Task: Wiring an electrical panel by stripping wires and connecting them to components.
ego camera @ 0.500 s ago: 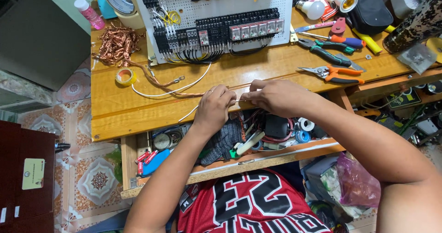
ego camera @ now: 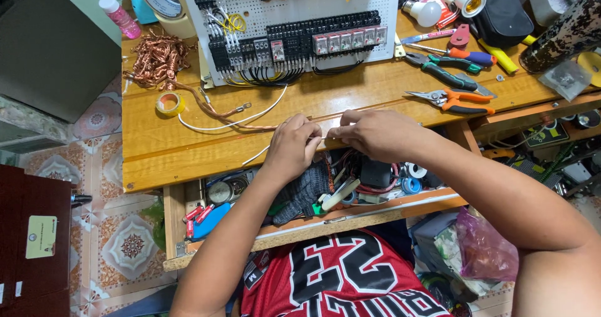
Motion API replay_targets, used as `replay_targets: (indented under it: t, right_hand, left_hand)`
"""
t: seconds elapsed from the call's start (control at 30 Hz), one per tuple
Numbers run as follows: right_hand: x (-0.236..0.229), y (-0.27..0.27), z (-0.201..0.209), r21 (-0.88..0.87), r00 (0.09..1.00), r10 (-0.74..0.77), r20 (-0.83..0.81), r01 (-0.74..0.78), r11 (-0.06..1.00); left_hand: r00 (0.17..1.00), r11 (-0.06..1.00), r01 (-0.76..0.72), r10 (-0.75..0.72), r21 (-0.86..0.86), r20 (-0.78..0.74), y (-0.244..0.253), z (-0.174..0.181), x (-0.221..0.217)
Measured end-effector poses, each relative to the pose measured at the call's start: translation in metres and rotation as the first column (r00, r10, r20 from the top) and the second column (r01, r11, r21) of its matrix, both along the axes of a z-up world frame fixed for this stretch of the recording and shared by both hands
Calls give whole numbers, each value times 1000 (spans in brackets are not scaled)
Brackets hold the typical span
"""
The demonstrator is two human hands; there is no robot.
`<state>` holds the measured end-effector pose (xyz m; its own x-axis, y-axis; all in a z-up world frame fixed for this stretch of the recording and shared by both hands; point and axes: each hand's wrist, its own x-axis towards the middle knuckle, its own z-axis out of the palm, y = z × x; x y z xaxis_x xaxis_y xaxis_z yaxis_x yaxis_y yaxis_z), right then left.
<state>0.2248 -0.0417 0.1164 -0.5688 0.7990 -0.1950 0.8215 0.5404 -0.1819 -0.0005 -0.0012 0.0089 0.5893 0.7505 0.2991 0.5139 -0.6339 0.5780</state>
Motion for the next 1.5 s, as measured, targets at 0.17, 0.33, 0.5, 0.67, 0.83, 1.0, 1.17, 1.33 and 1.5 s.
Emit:
replay_targets:
  t: [0.17,0.33,0.5,0.67,0.83,1.0,1.17,1.33,1.5]
  right_hand:
    - [1,2,-10,5,1000,-11,1,11,1000]
    - [1,2,-16,1,1000,-18,18,18,1000]
    - [0,-6,-10,38,999,-26,36,24,999]
    - [-1,-9,-3,57,1000,-4,25,3,998]
    - [9,-4,-20,68,1000,-3,8,3,998]
    - [15,-6,-19,96,1000,12,24,-14,995]
    - [16,-4,-16,123,999,49,22,-51,991]
    - [13,-1,-9,101,999,46,21,-48,994]
    - [12,4,-6,107,996,84,40,-88,990]
  left_hand:
    - [1000,1000,-1,1,-14,-5,1,1,1]
    - [1000,1000,5,-5,4,-15,0,1,0]
    - [998,1000,7,-5,29,-55,1,-3,1]
    - [998,994,-8,15,105,-68,1,-9,2]
    - [997,990,-15,25,140,-74,1,-13,3]
    - [998,982,-28,40,186,-57,4,-24,5]
    - [995,963,-56,78,265,-70,1,-19,8]
    - [994,944,-67,92,324,-61,-1,-14,8]
    - [994,948,-72,92,309,-53,-3,-10,8]
